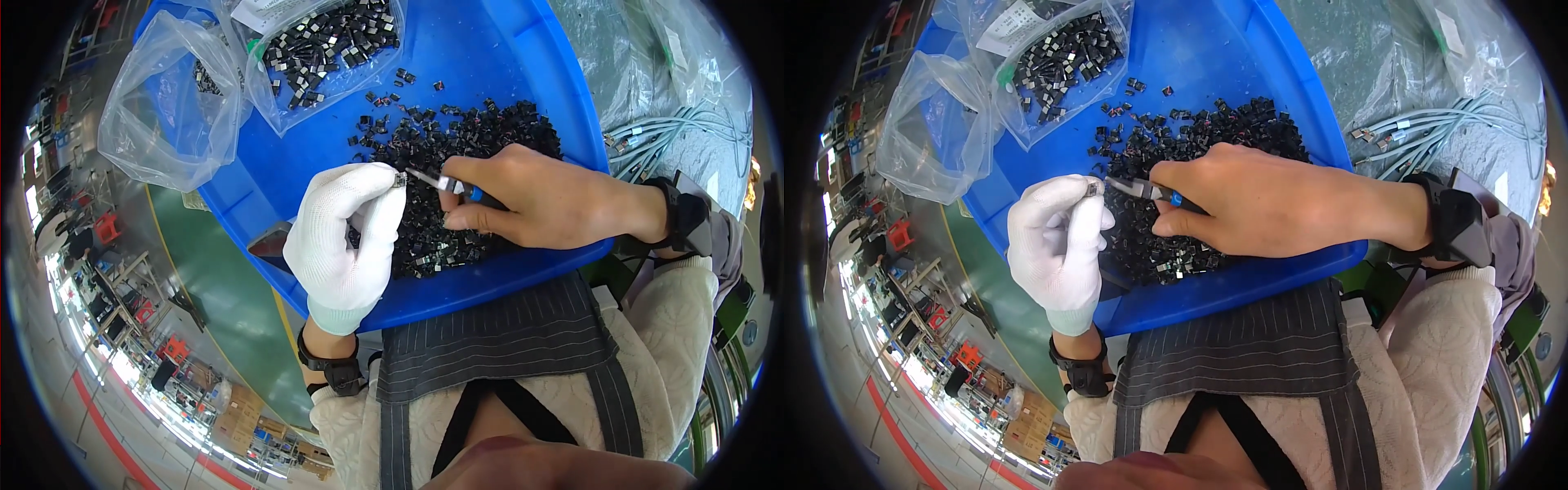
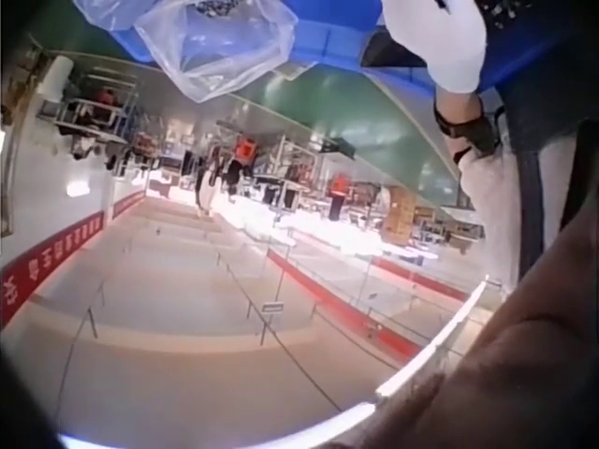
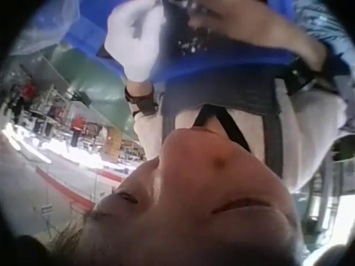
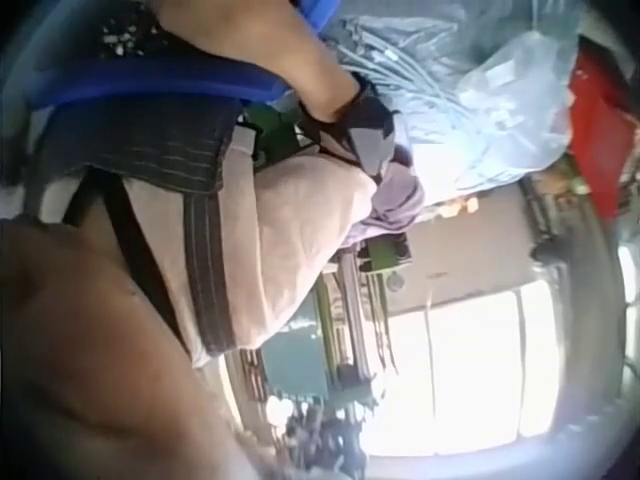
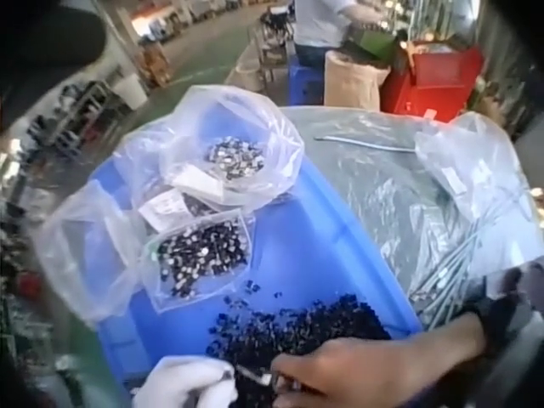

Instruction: The person picks up small components from a blue tray, trims them using shears, and places them back. After repeating this, the person moves a bundle of cables to the side and continues trimming components.

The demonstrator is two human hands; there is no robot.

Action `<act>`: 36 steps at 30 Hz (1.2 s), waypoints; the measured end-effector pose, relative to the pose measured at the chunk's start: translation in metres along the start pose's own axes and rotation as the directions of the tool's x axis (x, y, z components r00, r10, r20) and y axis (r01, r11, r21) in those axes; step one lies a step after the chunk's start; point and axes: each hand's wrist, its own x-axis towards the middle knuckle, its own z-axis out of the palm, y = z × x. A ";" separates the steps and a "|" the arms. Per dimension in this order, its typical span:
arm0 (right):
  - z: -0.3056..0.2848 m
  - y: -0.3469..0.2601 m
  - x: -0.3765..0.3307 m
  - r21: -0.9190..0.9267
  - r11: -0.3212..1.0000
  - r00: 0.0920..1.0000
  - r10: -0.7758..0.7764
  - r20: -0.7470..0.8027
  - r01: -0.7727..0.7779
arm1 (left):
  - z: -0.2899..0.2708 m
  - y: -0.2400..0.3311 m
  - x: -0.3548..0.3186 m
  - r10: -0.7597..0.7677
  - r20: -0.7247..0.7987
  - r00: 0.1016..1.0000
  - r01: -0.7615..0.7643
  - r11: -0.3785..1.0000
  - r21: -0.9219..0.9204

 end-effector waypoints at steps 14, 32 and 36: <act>0.013 0.012 0.016 -0.260 0.925 0.846 -0.362 -0.391 0.276 | -0.062 0.034 0.061 -0.060 -0.318 0.946 0.171 0.928 0.332; 0.010 0.017 0.014 -0.237 0.947 0.855 -0.300 -0.424 0.215 | -0.016 -0.070 0.125 -0.017 0.418 0.908 -0.370 0.433 0.822; 0.006 0.019 0.017 -0.258 0.944 0.851 -0.303 -0.430 0.206 | -0.012 -0.077 0.124 0.097 0.392 0.915 -0.399 0.377 0.836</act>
